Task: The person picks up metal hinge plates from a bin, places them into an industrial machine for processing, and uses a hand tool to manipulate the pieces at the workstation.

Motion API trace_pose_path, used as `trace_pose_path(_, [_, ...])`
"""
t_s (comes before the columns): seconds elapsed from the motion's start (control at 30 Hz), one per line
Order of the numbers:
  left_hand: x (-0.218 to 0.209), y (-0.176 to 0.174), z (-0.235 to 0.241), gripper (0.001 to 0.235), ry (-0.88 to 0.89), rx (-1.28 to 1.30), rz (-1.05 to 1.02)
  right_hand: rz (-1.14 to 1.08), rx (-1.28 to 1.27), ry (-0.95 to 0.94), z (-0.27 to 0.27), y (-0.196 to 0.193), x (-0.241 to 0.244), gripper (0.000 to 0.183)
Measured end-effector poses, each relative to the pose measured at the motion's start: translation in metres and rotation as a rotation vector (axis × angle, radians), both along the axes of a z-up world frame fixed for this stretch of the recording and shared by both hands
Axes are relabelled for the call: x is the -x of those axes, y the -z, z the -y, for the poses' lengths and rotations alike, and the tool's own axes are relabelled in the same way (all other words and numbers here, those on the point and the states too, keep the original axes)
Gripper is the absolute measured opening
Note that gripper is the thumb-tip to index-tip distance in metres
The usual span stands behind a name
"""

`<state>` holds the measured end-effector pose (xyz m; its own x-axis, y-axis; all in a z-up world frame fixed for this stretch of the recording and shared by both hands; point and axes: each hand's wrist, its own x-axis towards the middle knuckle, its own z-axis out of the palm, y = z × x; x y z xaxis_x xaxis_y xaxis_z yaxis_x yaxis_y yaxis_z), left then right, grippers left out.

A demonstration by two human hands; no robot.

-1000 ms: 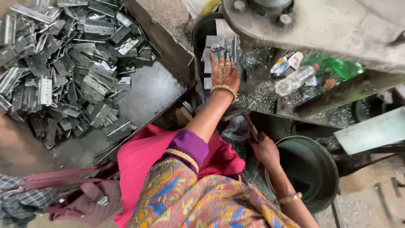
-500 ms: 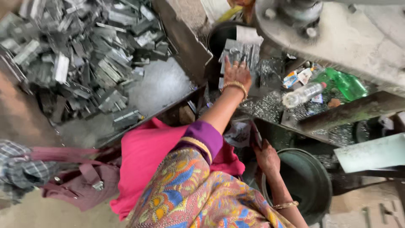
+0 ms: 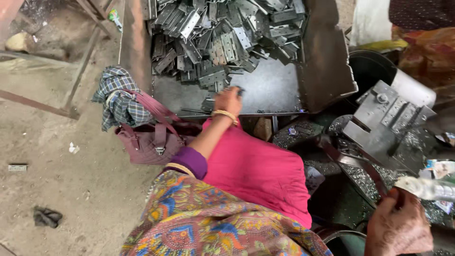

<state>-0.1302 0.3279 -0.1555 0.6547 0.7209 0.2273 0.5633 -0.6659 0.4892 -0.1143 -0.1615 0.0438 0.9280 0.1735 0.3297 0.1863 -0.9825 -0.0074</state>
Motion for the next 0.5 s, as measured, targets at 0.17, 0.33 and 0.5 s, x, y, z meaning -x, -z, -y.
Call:
trace_pose_path(0.17, [0.025, 0.011, -0.097, 0.067, -0.072, -0.129, -0.178, -0.062, -0.157, -0.053, 0.001, -0.01, -0.006, 0.023])
trace_pose_path(0.33, [-0.009, 0.003, -0.102, 0.075, -0.068, -0.138, -0.456, -0.015, -0.115, -0.037, 0.017, 0.02, -0.027, 0.022])
trace_pose_path(0.5, [-0.032, 0.036, -0.121, 0.046, -0.076, -0.214, -0.359, 0.046, -0.072, -0.001, 0.028, 0.034, -0.027, 0.019])
